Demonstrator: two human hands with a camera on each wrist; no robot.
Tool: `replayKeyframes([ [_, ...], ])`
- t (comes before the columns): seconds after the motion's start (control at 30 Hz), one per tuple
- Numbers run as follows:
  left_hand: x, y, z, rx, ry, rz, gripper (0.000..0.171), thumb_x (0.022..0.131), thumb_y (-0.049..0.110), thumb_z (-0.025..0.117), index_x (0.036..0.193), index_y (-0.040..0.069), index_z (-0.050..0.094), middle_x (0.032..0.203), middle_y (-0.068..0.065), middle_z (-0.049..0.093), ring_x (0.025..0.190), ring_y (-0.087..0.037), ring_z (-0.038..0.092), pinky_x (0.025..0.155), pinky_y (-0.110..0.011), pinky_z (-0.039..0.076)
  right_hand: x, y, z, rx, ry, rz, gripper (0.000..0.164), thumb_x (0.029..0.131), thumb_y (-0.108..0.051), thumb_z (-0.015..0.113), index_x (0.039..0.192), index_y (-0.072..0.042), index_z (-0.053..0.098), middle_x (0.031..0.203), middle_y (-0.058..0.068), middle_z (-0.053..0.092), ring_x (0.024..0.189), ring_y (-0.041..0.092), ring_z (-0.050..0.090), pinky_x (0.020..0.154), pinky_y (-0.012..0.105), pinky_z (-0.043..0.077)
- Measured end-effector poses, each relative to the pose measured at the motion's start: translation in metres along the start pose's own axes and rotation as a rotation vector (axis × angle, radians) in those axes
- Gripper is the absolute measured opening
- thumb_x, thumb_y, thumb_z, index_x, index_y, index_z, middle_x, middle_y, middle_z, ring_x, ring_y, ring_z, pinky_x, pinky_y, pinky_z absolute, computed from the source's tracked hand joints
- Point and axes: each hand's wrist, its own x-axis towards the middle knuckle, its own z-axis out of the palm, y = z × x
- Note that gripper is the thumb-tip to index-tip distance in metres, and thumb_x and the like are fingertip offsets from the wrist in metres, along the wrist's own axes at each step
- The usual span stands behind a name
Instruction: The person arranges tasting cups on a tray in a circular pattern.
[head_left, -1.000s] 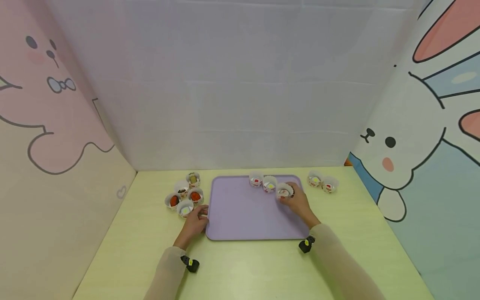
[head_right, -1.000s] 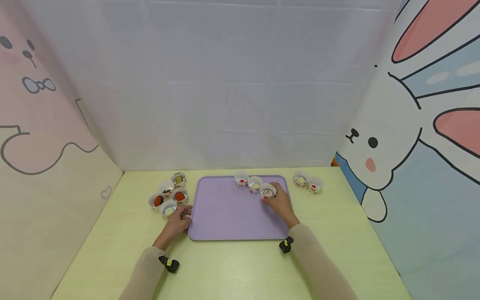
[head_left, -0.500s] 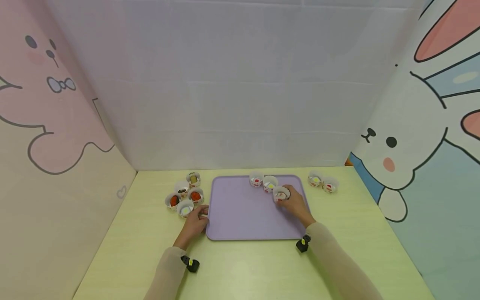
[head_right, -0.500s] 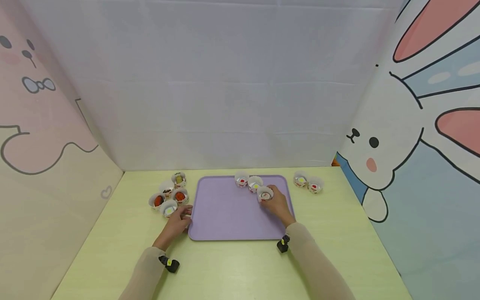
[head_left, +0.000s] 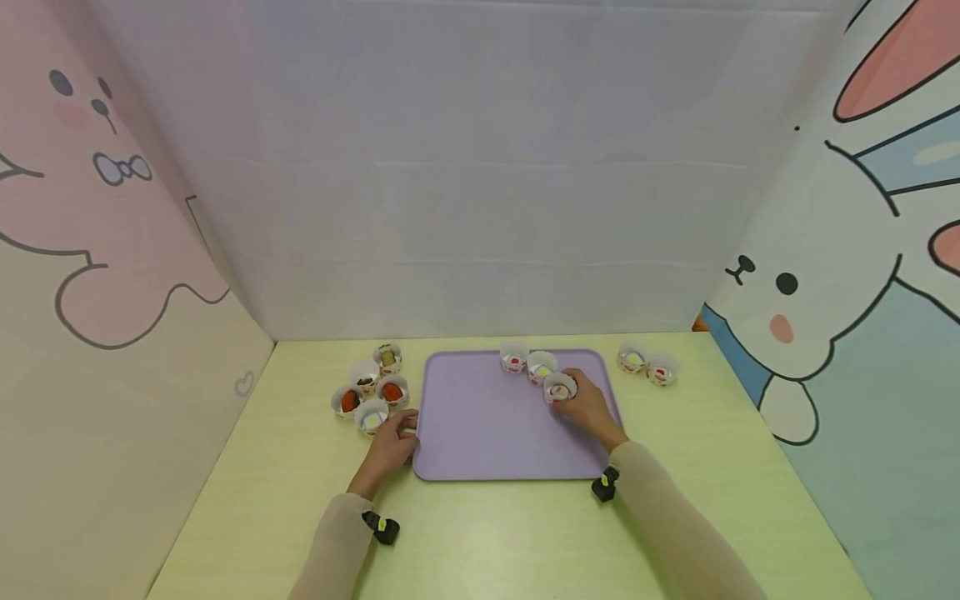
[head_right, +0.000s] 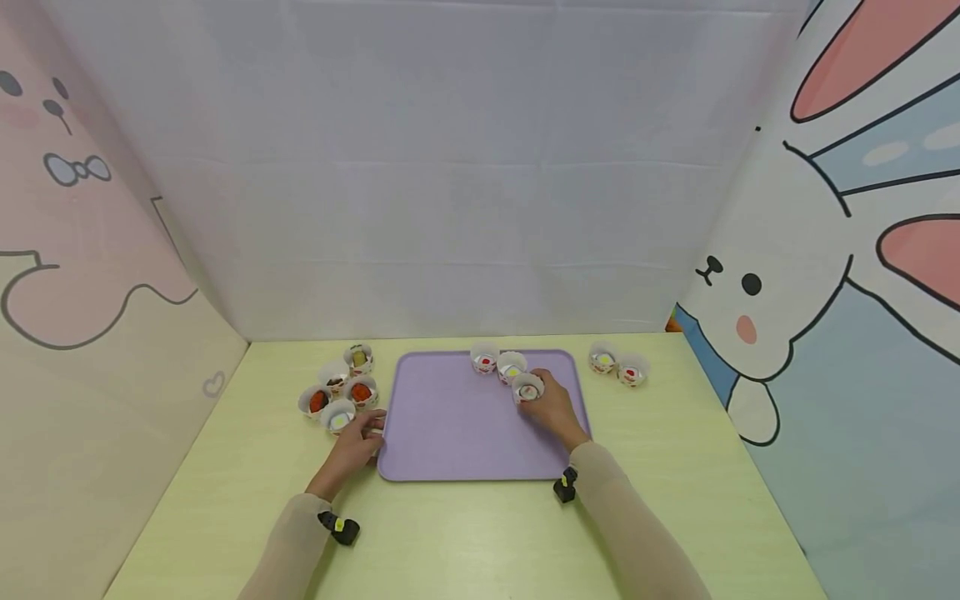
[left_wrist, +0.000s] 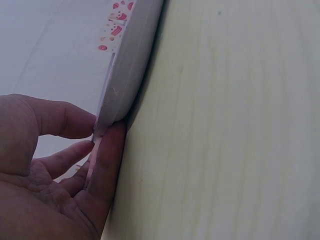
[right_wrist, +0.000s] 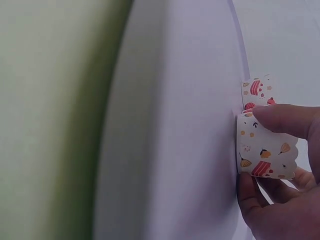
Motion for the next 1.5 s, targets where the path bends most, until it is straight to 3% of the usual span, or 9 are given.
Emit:
replayKeyframes([
  [0.37, 0.0, -0.001, 0.0, -0.015, -0.006, 0.0, 0.052, 0.083, -0.003, 0.056, 0.135, 0.002, 0.054, 0.116, -0.017, 0.061, 0.089, -0.018, 0.062, 0.059, -0.031, 0.052, 0.002, 0.002, 0.002, 0.013, -0.009, -0.006, 0.069, 0.074, -0.009, 0.079, 0.135, -0.002, 0.047, 0.127, 0.024, 0.059, 0.116, 0.039, 0.056, 0.101, 0.054, 0.043],
  [0.83, -0.002, 0.0, 0.0, -0.016, -0.008, -0.008, 0.053, 0.084, -0.003, 0.056, 0.136, 0.002, 0.053, 0.117, -0.018, 0.06, 0.09, -0.019, 0.061, 0.059, -0.031, 0.052, -0.004, -0.005, -0.004, 0.027, -0.033, -0.04, 0.085, 0.075, -0.01, 0.082, 0.146, -0.001, 0.035, 0.142, 0.024, 0.047, 0.13, 0.039, 0.047, 0.112, 0.054, 0.034],
  [1.13, -0.002, 0.001, 0.0, -0.008, -0.005, -0.009, 0.052, 0.084, -0.003, 0.056, 0.136, 0.002, 0.053, 0.117, -0.017, 0.06, 0.09, -0.018, 0.06, 0.06, -0.031, 0.052, -0.012, -0.015, -0.016, 0.031, -0.029, -0.072, 0.084, 0.078, -0.016, 0.081, 0.148, -0.005, 0.034, 0.15, 0.023, 0.041, 0.138, 0.042, 0.039, 0.113, 0.057, 0.033],
  [1.5, -0.001, 0.001, -0.001, 0.008, -0.006, -0.007, 0.053, 0.084, -0.002, 0.056, 0.136, 0.002, 0.053, 0.118, -0.018, 0.061, 0.092, -0.019, 0.062, 0.061, -0.031, 0.053, -0.021, -0.026, -0.037, 0.114, 0.005, -0.147, 0.076, 0.081, -0.011, 0.078, 0.143, 0.001, 0.037, 0.147, 0.026, 0.042, 0.137, 0.045, 0.04, 0.113, 0.054, 0.035],
])
